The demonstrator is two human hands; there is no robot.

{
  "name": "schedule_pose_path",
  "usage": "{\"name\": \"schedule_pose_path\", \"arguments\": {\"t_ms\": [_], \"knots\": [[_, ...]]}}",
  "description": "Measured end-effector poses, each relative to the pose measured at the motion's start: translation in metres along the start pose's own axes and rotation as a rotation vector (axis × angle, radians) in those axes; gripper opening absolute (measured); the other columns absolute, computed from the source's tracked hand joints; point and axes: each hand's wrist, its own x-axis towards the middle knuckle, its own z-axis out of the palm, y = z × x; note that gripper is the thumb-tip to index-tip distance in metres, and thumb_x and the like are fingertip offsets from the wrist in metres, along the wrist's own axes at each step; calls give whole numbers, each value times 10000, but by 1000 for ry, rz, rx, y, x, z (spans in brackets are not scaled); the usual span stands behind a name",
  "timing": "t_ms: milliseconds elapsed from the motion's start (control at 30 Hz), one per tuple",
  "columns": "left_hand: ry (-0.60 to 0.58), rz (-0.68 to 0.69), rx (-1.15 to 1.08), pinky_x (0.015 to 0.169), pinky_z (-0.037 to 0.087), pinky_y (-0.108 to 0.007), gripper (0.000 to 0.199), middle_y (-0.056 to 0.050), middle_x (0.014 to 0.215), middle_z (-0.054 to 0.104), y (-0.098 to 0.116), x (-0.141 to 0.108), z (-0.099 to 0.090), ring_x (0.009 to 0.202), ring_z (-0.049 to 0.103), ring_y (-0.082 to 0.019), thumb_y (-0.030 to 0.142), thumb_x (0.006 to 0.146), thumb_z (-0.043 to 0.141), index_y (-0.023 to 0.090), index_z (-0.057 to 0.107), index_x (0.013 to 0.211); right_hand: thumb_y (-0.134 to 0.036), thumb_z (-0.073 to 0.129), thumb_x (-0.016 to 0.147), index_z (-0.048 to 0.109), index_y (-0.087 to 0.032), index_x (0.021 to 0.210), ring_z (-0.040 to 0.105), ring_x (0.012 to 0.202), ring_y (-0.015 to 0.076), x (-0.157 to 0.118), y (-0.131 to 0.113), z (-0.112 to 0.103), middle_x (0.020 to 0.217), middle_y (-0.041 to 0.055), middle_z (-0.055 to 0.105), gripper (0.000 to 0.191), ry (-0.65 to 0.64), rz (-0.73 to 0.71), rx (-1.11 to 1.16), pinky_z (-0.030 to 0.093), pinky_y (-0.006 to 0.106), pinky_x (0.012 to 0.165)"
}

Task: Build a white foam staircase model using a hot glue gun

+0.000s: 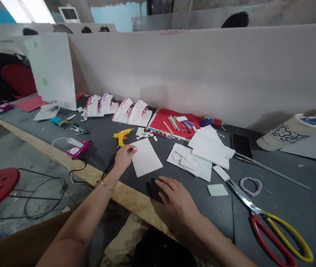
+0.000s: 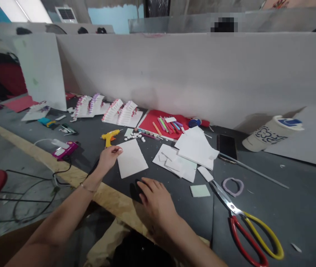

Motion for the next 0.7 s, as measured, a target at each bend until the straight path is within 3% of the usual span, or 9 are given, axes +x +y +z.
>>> {"name": "schedule_pose_path", "arguments": {"t_ms": [133,267,367,500,600,700], "knots": [[17,10,28,847,493,-309,124,-74,999,742,-7,24,0,918,668,-209,208,838,600,167,701,897,-285,600,913,552,-231,1369,533,1286,308,38,-18,8,1444,107,551,462,-76,-60,-118,452,471,1018],[0,24,48,854,488,-320,142,-92,1010,739,-3,26,7,941,665,-221,185,840,586,161,698,922,-415,561,944,505,-235,1423,443,1380,305,59,-16,20,1507,98,481,515,-162,0,-193,368,480,1110],[-41,57,63,842,483,-320,115,-74,941,748,2,15,12,916,671,-228,183,828,608,179,709,884,-494,519,951,487,-230,1442,402,1409,311,44,-12,25,1531,92,446,559,-232,16,-209,341,490,1129],[-108,116,62,799,481,-307,66,-50,856,745,8,1,23,865,673,-225,188,804,657,197,721,814,-525,490,956,480,-281,1445,398,1412,301,2,-7,19,1542,50,435,547,-215,32,-212,332,495,1131],[-153,160,42,728,484,-286,58,-28,791,727,13,4,34,772,668,-197,187,811,666,197,724,814,-498,513,951,510,-314,1415,438,1383,303,-26,-4,9,1514,30,477,499,-202,30,-230,350,505,1108],[-142,220,31,780,490,-293,51,-42,842,713,18,19,46,830,661,-195,167,814,677,180,720,837,-411,563,928,538,-304,1383,460,1362,310,-42,-5,-2,1492,27,507,468,-204,16,-246,351,517,1097]]}}
